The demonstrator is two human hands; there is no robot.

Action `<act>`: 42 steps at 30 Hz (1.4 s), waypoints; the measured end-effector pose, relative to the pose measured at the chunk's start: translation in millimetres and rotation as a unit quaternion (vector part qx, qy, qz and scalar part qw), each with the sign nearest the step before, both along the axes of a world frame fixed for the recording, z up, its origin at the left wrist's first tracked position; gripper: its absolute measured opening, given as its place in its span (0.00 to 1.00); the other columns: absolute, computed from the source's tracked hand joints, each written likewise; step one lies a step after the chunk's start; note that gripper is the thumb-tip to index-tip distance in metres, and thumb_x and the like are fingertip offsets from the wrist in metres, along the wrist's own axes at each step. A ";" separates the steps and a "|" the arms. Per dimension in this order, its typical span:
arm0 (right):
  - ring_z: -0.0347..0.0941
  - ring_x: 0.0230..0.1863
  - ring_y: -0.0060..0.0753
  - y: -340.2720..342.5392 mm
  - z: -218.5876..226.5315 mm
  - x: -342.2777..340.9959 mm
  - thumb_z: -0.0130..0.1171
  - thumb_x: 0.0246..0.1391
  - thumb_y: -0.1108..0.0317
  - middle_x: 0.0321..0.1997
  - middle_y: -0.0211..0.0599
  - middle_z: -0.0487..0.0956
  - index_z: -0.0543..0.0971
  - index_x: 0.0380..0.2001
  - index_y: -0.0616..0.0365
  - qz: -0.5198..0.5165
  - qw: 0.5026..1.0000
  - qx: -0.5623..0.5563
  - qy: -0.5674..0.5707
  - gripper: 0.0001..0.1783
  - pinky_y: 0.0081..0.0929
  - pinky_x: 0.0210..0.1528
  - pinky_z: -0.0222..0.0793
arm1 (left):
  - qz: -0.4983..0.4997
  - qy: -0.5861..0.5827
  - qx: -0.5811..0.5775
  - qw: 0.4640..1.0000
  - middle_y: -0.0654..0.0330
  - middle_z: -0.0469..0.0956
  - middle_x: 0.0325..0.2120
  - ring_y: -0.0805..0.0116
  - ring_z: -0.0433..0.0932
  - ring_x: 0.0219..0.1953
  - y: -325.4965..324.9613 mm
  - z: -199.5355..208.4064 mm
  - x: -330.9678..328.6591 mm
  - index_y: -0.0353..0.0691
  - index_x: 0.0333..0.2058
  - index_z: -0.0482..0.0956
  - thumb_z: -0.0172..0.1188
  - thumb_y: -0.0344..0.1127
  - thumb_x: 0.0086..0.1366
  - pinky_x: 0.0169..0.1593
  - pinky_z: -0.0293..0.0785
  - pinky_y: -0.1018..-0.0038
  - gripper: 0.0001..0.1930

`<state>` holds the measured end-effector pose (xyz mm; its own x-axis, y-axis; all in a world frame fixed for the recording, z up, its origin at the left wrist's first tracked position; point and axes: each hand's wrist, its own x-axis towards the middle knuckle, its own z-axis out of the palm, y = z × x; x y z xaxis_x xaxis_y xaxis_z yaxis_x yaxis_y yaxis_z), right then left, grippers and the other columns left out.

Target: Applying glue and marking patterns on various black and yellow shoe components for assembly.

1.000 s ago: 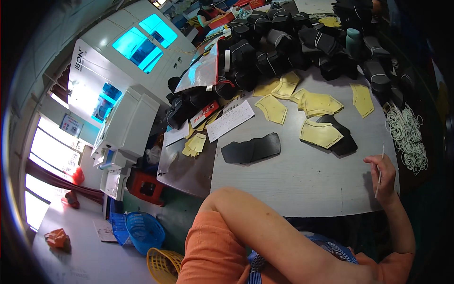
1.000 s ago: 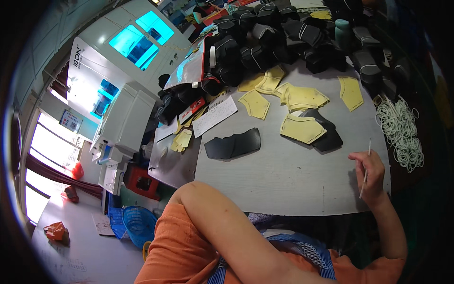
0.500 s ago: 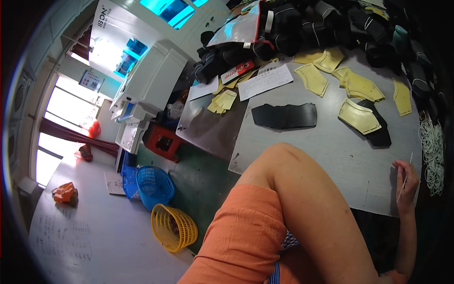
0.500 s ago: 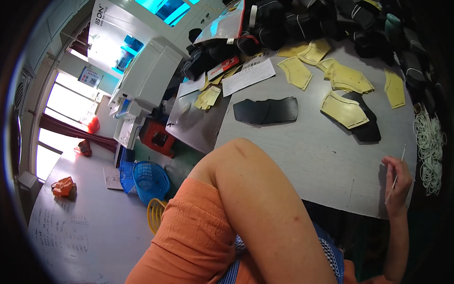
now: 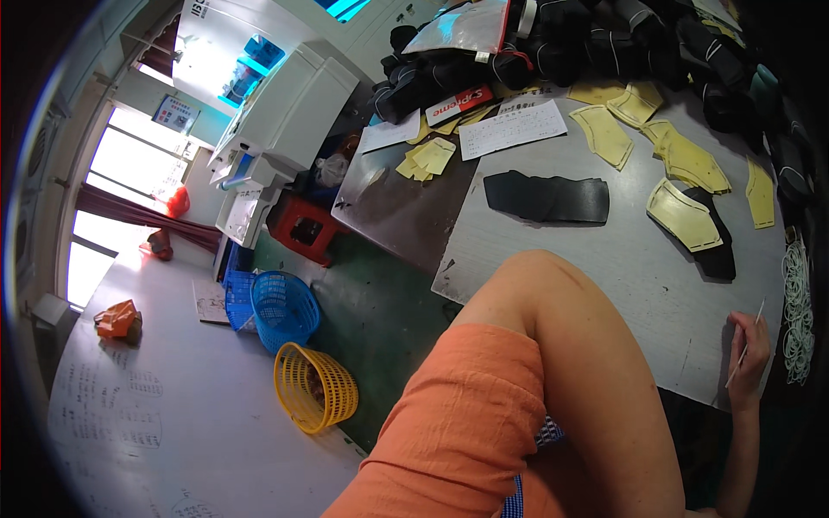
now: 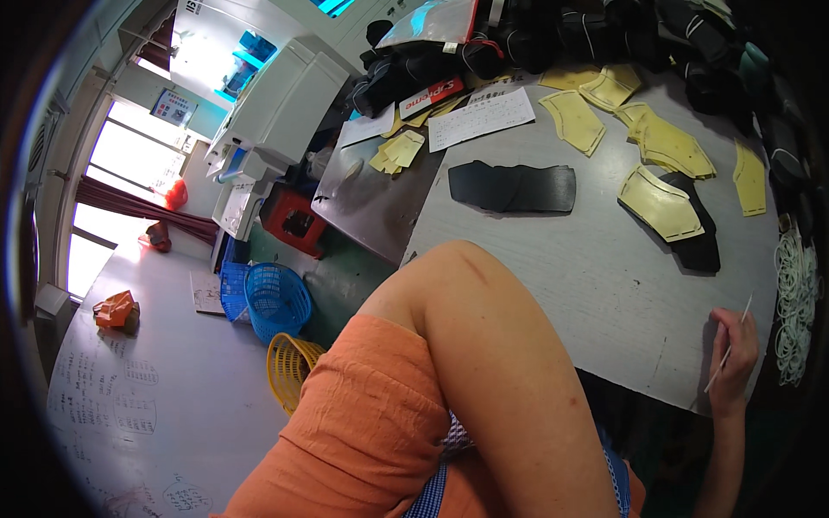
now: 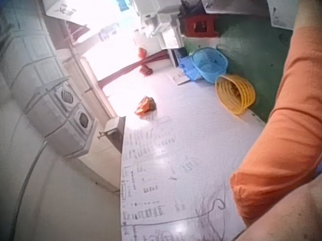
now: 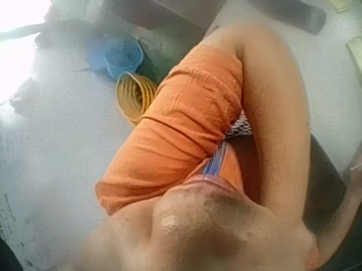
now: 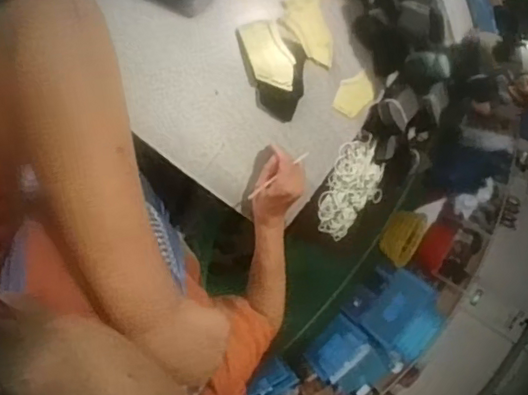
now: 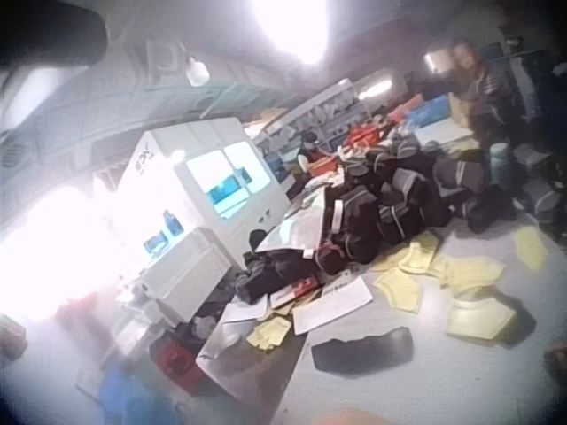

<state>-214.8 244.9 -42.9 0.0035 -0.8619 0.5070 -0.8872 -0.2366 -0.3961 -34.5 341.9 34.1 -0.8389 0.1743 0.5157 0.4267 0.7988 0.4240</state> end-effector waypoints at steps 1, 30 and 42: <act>0.74 0.36 0.45 1.9 -0.5 -1.9 0.50 0.58 0.83 0.34 0.46 0.76 0.76 0.39 0.65 -0.003 1.000 0.002 0.001 0.08 0.34 0.40 0.69 | -0.002 0.003 0.002 1.000 0.53 0.76 0.46 0.57 0.77 0.40 0.2 -3.0 -2.7 0.33 0.44 0.79 0.53 0.39 0.61 0.44 0.74 0.67 0.18; 0.75 0.41 0.34 -2.9 -12.6 -13.1 0.49 0.63 0.80 0.37 0.41 0.76 0.76 0.43 0.66 -0.024 0.990 0.080 -0.111 0.09 0.26 0.47 0.69 | 0.109 0.053 0.000 0.993 0.54 0.79 0.39 0.55 0.77 0.38 33.4 -131.5 -122.7 0.38 0.43 0.80 0.52 0.41 0.65 0.43 0.74 0.64 0.15; 0.75 0.42 0.31 -3.2 -10.8 -14.7 0.55 0.61 0.75 0.39 0.39 0.79 0.79 0.41 0.65 -0.054 0.973 0.092 -0.204 0.08 0.26 0.47 0.69 | 0.034 0.140 0.080 0.986 0.54 0.80 0.37 0.55 0.78 0.37 -70.5 50.9 33.0 0.40 0.42 0.81 0.52 0.41 0.66 0.43 0.74 0.62 0.14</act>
<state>-229.5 241.8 -53.7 -0.2624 -0.9223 0.2838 -0.6625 -0.0416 -0.7479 -1.4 271.4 85.0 -0.6663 0.0200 0.7454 0.4920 0.7629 0.4194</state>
